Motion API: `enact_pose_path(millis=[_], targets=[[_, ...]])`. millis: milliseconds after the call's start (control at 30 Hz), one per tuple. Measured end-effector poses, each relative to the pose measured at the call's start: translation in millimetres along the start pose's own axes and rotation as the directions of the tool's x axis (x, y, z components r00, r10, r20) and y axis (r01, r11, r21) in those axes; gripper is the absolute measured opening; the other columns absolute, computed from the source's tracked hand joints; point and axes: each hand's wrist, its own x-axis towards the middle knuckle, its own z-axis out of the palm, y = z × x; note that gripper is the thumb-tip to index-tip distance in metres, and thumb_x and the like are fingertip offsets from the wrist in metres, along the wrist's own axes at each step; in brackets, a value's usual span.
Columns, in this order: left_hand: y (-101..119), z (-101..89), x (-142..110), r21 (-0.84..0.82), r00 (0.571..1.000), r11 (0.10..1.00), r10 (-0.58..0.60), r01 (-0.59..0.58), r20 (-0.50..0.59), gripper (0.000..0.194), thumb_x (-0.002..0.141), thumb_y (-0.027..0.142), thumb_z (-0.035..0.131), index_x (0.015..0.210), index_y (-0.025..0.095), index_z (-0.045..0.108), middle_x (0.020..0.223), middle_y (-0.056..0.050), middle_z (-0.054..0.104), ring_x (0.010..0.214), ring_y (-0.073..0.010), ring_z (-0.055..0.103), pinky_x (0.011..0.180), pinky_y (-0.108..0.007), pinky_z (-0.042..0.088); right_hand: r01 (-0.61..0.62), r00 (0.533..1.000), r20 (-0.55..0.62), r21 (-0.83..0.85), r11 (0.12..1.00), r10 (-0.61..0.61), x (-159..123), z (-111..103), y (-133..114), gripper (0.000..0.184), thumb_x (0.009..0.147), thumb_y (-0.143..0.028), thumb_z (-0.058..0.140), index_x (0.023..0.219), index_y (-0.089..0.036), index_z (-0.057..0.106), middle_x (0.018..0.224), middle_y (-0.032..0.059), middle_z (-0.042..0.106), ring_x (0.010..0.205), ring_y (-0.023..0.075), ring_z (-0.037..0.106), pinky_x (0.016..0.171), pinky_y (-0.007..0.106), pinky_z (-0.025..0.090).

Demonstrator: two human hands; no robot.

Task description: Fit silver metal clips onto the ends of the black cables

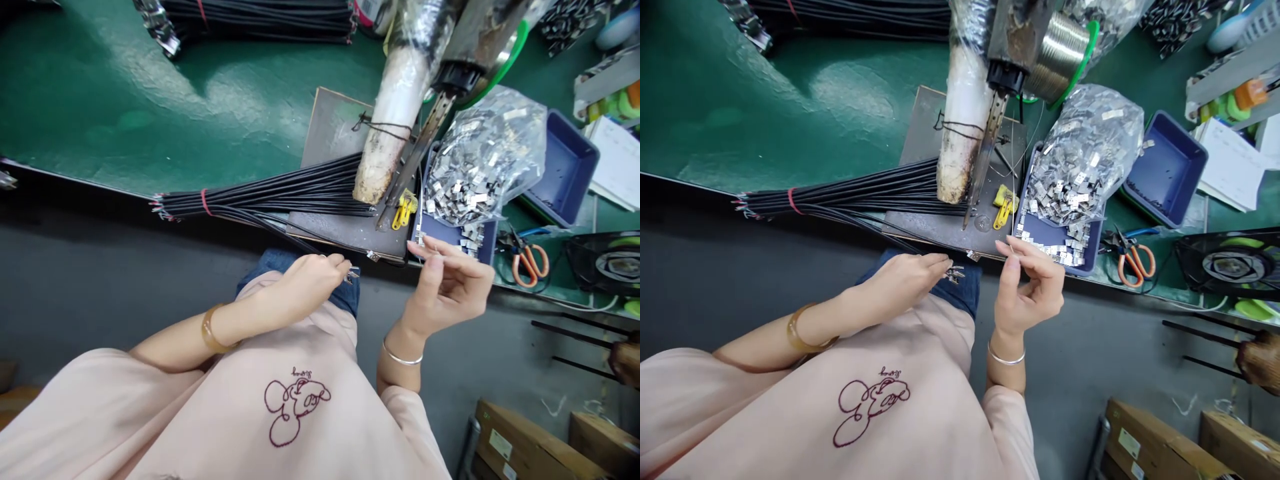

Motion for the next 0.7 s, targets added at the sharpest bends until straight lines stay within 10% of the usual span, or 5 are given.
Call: enact_pose_path(millis=[133,267,400,700], targets=[[-0.1,5.4,6.3,0.142,0.982,0.987,-0.100,0.077,0.158,0.037,0.082,-0.007,0.048,0.106,0.008,0.072,0.094,-0.013,0.073,0.068,-0.0201,0.070,0.056,-0.028,0.047,0.003,0.999,0.048,0.006,1.000,-0.004,-4.4,2.2,-1.8,0.007,0.090,-0.018,0.066,0.090,-0.020,0.059,0.091,0.0013,0.077,0.072,0.0176,0.078,0.064,0.032,0.065],[-4.6,-6.5,13.9,-0.248,0.996,0.967,-0.075,0.062,-0.043,0.016,0.091,0.012,0.059,0.089,0.013,0.076,0.076,-0.005,0.072,0.063,-0.0143,0.064,0.057,-0.024,0.042,-0.035,0.997,0.072,-0.086,0.996,0.042,-9.5,-2.8,-0.2,0.007,0.092,-0.023,0.065,0.091,-0.021,0.058,0.083,-0.0028,0.075,0.057,0.0119,0.072,0.058,0.027,0.063],[-6.6,-22.5,18.3,-0.669,0.964,0.732,-0.249,0.129,-0.087,0.015,0.086,0.022,0.069,0.076,0.013,0.075,0.050,0.006,0.052,0.043,-0.0056,0.035,0.045,-0.021,0.026,0.010,0.995,0.096,-0.171,0.985,0.006,-13.8,-8.7,0.4,0.008,0.090,-0.023,0.069,0.091,-0.022,0.061,0.080,-0.0041,0.074,0.057,0.0100,0.070,0.049,0.021,0.058],[-1.4,-21.9,24.0,-0.781,0.926,0.604,-0.366,0.161,-0.092,0.013,0.084,0.020,0.068,0.077,0.010,0.074,0.064,0.001,0.066,0.042,-0.0020,0.028,0.039,-0.019,0.020,-0.033,0.954,0.291,-0.116,0.993,0.066,-17.1,-3.2,-7.7,0.010,0.086,-0.013,0.071,0.089,-0.021,0.066,0.093,0.0012,0.079,0.082,0.0142,0.077,0.069,0.025,0.064]])
